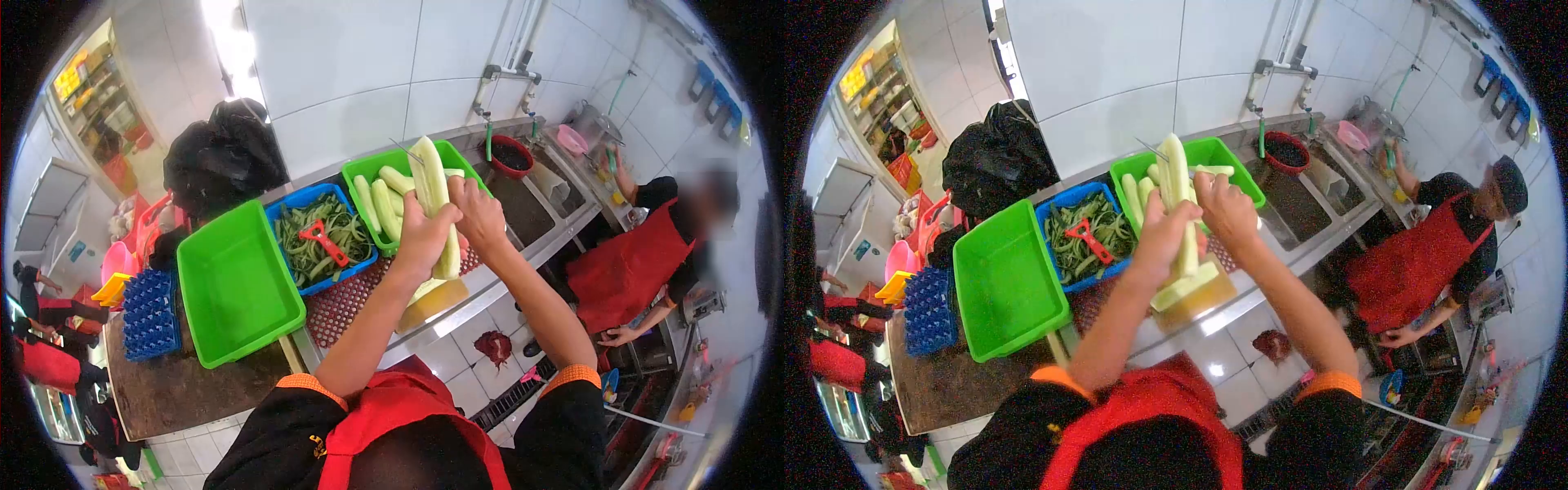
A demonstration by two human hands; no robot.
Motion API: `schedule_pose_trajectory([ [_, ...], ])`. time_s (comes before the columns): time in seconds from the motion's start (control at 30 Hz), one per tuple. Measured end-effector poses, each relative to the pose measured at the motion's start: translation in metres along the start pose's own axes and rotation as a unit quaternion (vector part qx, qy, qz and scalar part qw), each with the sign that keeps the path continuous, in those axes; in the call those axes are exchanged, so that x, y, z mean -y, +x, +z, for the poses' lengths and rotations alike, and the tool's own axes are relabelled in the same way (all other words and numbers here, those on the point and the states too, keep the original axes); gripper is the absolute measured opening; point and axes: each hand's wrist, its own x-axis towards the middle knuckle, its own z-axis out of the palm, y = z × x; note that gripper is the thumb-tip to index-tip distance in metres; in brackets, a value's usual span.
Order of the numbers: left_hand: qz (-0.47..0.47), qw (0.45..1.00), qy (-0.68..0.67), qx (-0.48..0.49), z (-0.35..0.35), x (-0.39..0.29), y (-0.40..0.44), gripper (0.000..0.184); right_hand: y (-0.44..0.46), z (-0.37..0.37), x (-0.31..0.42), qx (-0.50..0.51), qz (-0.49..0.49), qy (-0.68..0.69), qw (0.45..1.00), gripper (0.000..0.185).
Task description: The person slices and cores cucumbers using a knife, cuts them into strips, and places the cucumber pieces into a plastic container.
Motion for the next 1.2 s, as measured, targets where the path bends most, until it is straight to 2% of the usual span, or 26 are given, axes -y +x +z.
schedule_pose_trajectory([
  [0.17, -0.059, 0.998, 0.006, -0.001, -0.004, 0.014, -0.001, 0.047, -0.018, 0.029, -0.003, 0.026, 0.005, 0.003, 1.000, 0.014],
  [0.23, -0.087, 0.996, 0.008, 0.013, -0.004, 0.019, -0.011, 0.048, -0.017, 0.044, -0.011, 0.060, 0.065, -0.056, 0.995, 0.013],
  [0.3, -0.118, 0.991, 0.014, 0.066, -0.001, 0.021, -0.034, 0.052, -0.019, 0.054, -0.033, 0.107, 0.135, -0.051, 0.984, 0.013],
  [0.37, -0.139, 0.986, 0.015, 0.088, -0.002, 0.025, -0.047, 0.060, -0.024, 0.047, -0.048, 0.130, 0.183, 0.028, 0.974, 0.014],
  [0.43, -0.103, 0.990, 0.015, 0.100, -0.014, 0.039, -0.047, 0.062, -0.030, 0.048, -0.050, 0.143, 0.229, 0.143, 0.952, 0.026],
  [0.47, -0.085, 0.993, 0.032, 0.078, -0.021, 0.046, -0.045, 0.063, -0.040, 0.050, -0.048, 0.157, 0.230, 0.146, 0.949, 0.026],
  [0.5, -0.072, 0.994, 0.051, 0.059, -0.027, 0.050, -0.042, 0.065, -0.041, 0.029, -0.037, 0.169, 0.326, 0.380, 0.849, 0.032],
  [0.53, -0.064, 0.994, 0.068, 0.058, -0.038, 0.060, -0.037, 0.065, -0.044, 0.016, -0.027, 0.160, 0.406, 0.583, 0.685, 0.039],
  [0.57, -0.070, 0.992, 0.096, 0.053, -0.044, 0.064, -0.035, 0.065, -0.050, 0.015, -0.016, 0.161, 0.424, 0.658, 0.601, 0.041],
  [0.63, -0.078, 0.989, 0.117, 0.055, -0.058, 0.079, -0.034, 0.066, -0.056, -0.012, 0.013, 0.162, 0.440, 0.725, 0.504, 0.035],
  [0.67, -0.088, 0.987, 0.119, 0.055, -0.066, 0.089, -0.033, 0.066, -0.062, -0.008, 0.023, 0.164, 0.449, 0.723, 0.498, 0.035],
  [0.73, -0.023, 0.987, 0.132, 0.089, -0.075, 0.101, -0.033, 0.064, -0.073, 0.005, 0.038, 0.168, 0.455, 0.723, 0.492, 0.029],
  [0.77, -0.030, 0.987, 0.134, 0.089, -0.079, 0.106, -0.033, 0.064, -0.077, 0.009, 0.042, 0.168, 0.460, 0.723, 0.488, 0.029],
  [0.83, -0.082, 0.984, 0.121, 0.104, -0.085, 0.108, -0.032, 0.062, -0.084, 0.017, 0.051, 0.186, 0.509, 0.743, 0.393, 0.027],
  [0.9, -0.065, 0.979, 0.155, 0.116, -0.096, 0.124, -0.030, 0.057, -0.102, 0.034, 0.053, 0.182, 0.510, 0.748, 0.383, 0.024],
  [0.97, -0.217, 0.971, 0.104, 0.015, -0.108, 0.130, -0.028, 0.050, -0.121, 0.050, 0.051, 0.120, 0.554, 0.758, 0.322, 0.019],
  [1.0, -0.208, 0.976, 0.069, 0.008, -0.119, 0.139, -0.026, 0.044, -0.133, 0.055, 0.045, 0.110, 0.554, 0.756, 0.331, 0.018],
  [1.03, -0.185, 0.979, 0.091, -0.010, -0.129, 0.140, -0.028, 0.044, -0.148, 0.064, 0.042, 0.110, 0.559, 0.754, 0.328, 0.018],
  [1.1, -0.247, 0.966, 0.048, -0.055, -0.156, 0.146, -0.032, 0.051, -0.179, 0.085, 0.044, 0.018, 0.646, 0.695, 0.316, 0.018],
  [1.13, -0.237, 0.971, 0.011, -0.028, -0.169, 0.151, -0.034, 0.059, -0.195, 0.097, 0.046, 0.025, 0.667, 0.674, 0.317, 0.019],
  [1.2, -0.209, 0.977, -0.027, -0.021, -0.175, 0.152, -0.037, 0.060, -0.213, 0.113, 0.057, 0.030, 0.677, 0.664, 0.315, 0.019],
])
